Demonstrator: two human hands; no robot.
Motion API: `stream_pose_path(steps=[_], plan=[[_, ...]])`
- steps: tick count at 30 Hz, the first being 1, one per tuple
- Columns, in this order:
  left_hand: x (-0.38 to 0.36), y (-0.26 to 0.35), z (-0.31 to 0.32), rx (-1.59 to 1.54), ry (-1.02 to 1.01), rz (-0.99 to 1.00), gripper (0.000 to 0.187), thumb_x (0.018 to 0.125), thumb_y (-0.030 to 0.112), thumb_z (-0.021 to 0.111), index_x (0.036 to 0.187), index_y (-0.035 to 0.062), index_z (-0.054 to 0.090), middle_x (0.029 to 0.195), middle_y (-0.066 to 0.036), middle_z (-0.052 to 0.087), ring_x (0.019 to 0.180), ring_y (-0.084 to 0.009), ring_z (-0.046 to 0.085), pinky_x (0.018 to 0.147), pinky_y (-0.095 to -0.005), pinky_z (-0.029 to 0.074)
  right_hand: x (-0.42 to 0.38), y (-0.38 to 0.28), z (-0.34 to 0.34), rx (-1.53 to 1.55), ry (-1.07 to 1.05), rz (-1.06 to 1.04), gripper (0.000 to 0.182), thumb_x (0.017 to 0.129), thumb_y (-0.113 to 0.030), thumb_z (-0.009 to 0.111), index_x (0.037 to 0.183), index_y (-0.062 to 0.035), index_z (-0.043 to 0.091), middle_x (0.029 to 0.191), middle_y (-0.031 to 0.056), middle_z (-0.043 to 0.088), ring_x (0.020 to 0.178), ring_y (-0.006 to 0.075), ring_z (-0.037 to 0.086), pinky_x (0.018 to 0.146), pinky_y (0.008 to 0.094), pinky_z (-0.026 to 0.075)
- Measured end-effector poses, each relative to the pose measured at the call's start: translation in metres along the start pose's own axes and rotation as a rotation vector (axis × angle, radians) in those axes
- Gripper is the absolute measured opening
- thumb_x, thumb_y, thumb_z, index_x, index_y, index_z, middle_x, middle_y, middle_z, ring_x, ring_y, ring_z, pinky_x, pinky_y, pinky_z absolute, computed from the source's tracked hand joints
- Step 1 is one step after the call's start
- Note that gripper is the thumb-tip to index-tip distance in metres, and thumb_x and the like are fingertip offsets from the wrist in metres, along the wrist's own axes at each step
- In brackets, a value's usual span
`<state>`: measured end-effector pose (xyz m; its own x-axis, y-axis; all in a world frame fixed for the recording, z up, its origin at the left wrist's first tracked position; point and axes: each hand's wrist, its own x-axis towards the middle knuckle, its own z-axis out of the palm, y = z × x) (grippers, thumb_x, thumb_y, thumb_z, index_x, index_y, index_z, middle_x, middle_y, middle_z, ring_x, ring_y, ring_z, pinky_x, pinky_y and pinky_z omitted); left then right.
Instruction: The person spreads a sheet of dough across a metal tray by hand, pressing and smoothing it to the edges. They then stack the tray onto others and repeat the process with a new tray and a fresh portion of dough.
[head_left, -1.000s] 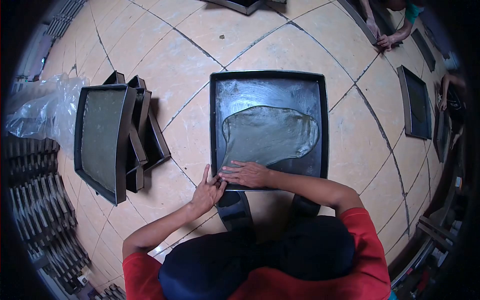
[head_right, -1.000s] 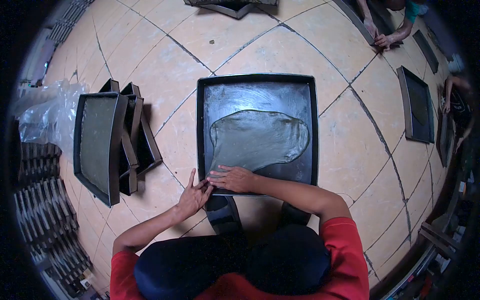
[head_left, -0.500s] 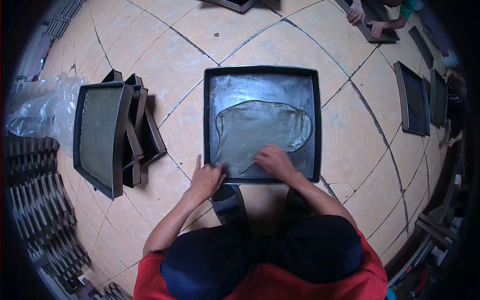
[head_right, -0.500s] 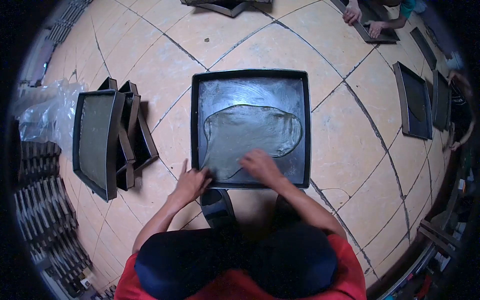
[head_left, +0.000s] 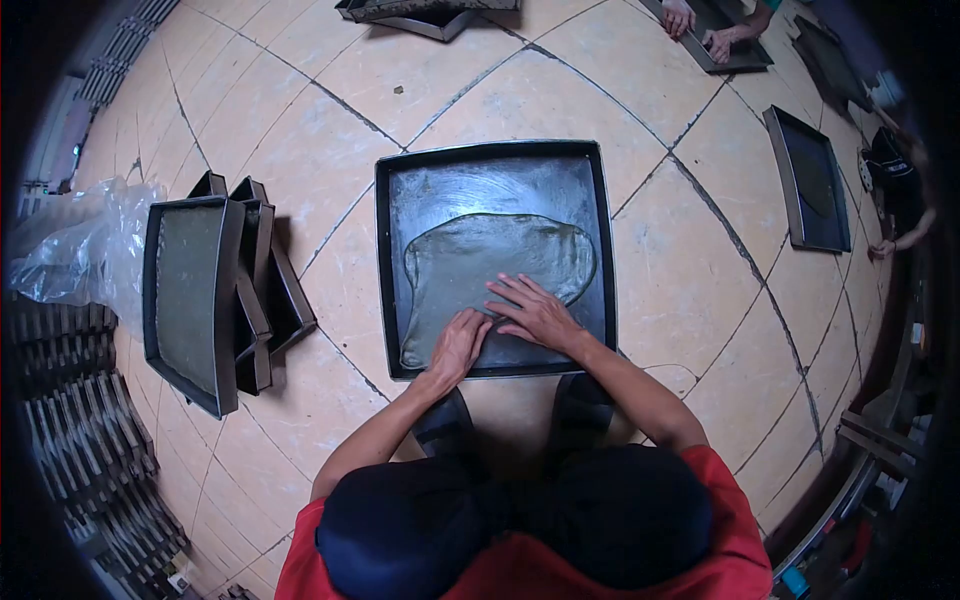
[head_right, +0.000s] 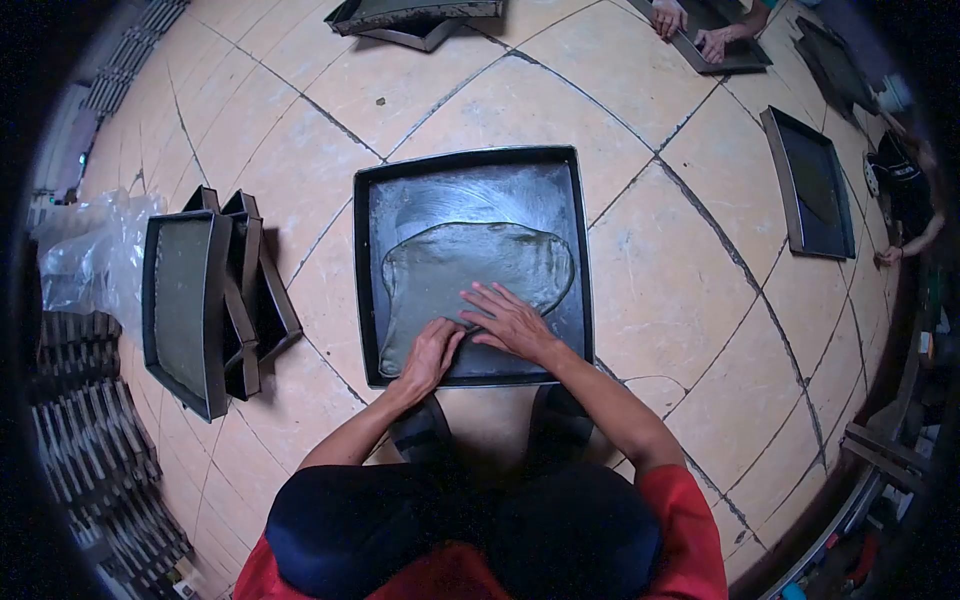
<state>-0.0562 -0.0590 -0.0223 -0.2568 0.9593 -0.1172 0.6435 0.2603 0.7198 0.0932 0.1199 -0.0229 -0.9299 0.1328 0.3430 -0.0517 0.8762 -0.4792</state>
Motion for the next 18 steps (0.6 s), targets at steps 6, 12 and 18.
stream_pose_path(steps=[6,12,18], plan=[[-0.012,0.009,-0.024,0.032,-0.006,-0.002,0.017,0.093,0.009,0.071,0.105,0.0004,0.062,0.105,-0.018,0.059,0.104,-0.0402,0.059,0.09,-0.0488,0.05,-0.038,0.011,0.026,0.316,-0.226,-0.018,0.047,0.092,-0.008,0.064,0.138,-0.0105,0.066,0.151,0.0056,0.061,0.144,0.026,0.053,0.124,0.0428,0.042],[-0.03,0.008,-0.034,0.042,-0.349,0.144,0.017,0.099,0.011,0.061,0.112,0.0008,0.066,0.104,-0.018,0.061,0.105,-0.0383,0.061,0.093,-0.0471,0.052,-0.059,0.003,-0.017,0.379,-0.458,-0.189,0.053,0.095,-0.008,0.058,0.148,-0.014,0.058,0.158,0.0041,0.054,0.148,0.0247,0.048,0.126,0.039,0.04],[-0.035,0.014,-0.033,0.03,-0.484,0.203,0.029,0.101,0.017,0.061,0.124,-0.0001,0.066,0.106,-0.018,0.064,0.108,-0.037,0.064,0.096,-0.0458,0.053,-0.061,0.02,-0.015,0.124,-0.648,-0.394,0.056,0.101,-0.02,0.047,0.157,-0.0226,0.047,0.17,-0.0003,0.035,0.157,0.0236,0.032,0.132,0.0393,0.027]])
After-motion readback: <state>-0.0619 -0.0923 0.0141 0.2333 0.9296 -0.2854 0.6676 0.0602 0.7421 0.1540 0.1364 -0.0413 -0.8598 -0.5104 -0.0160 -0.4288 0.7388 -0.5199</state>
